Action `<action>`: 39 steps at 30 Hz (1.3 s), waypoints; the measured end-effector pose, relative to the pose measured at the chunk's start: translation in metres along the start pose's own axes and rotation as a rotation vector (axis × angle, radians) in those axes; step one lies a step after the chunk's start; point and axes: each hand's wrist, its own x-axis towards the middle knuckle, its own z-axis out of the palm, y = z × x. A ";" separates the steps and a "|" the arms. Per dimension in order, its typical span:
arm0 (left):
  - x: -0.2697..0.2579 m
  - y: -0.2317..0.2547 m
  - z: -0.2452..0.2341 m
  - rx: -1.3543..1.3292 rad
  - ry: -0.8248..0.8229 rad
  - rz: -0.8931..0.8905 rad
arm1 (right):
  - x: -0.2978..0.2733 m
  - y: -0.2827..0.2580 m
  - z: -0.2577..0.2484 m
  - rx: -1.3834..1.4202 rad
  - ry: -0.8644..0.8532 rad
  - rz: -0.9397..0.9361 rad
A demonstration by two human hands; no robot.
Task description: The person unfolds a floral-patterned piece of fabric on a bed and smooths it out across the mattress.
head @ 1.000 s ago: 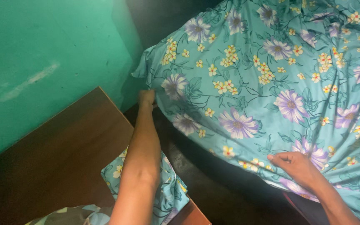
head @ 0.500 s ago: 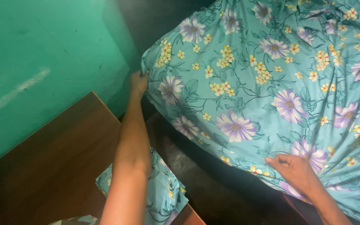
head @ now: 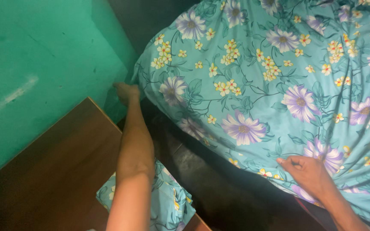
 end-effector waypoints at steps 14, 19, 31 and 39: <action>-0.038 0.046 -0.013 -0.375 -0.763 0.163 | -0.007 -0.023 -0.005 -0.050 0.039 0.059; -0.047 0.070 -0.053 -0.928 -0.949 -0.107 | -0.006 -0.024 -0.006 -0.030 0.025 0.073; -0.010 0.015 0.042 -0.414 -0.121 0.268 | -0.007 -0.023 -0.006 -0.007 0.026 0.067; -0.088 0.096 -0.051 -0.038 -0.172 0.521 | -0.011 -0.028 -0.005 -0.056 0.038 0.103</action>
